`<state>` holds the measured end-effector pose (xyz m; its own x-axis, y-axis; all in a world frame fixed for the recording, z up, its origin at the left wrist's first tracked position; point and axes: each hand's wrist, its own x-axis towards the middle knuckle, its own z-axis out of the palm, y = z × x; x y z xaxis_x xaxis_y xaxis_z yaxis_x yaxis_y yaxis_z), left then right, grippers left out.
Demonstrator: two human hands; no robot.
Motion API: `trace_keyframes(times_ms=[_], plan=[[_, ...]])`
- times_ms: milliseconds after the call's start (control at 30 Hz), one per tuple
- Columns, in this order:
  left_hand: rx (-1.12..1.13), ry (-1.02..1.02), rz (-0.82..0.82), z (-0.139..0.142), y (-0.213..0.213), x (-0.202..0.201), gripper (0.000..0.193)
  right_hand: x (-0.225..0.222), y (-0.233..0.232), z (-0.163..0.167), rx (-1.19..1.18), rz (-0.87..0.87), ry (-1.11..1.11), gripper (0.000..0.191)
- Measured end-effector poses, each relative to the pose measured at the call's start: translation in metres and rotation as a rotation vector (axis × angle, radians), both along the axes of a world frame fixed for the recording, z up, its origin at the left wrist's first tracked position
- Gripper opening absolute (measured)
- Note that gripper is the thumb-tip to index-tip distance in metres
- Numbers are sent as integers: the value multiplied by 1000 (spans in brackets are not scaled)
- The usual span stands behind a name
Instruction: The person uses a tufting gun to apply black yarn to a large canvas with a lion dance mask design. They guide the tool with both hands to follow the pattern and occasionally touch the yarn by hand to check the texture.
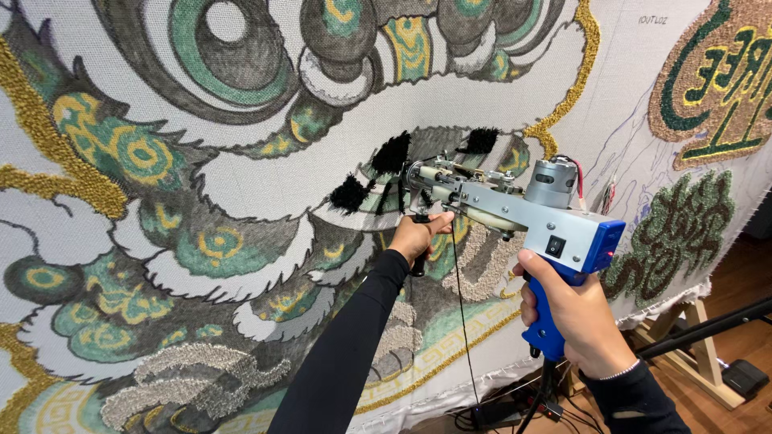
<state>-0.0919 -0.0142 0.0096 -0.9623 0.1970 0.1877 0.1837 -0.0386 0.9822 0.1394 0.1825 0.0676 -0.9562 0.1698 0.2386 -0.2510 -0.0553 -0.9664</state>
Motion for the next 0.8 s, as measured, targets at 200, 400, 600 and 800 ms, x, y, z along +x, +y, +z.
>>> trace_keyframes(times_ms=[200,400,600,800], plan=[[4,-18,6,12,-4,0,51,-5,-1,5,-37,34,13,30],[-27,52,11,20,-3,0,53,-5,0,11,-56,32,-22,31],[-29,35,7,23,-4,-1,55,-7,-2,14,-42,32,-8,32],[24,53,-27,28,-3,-2,50,-6,-2,19,-26,26,14,31]])
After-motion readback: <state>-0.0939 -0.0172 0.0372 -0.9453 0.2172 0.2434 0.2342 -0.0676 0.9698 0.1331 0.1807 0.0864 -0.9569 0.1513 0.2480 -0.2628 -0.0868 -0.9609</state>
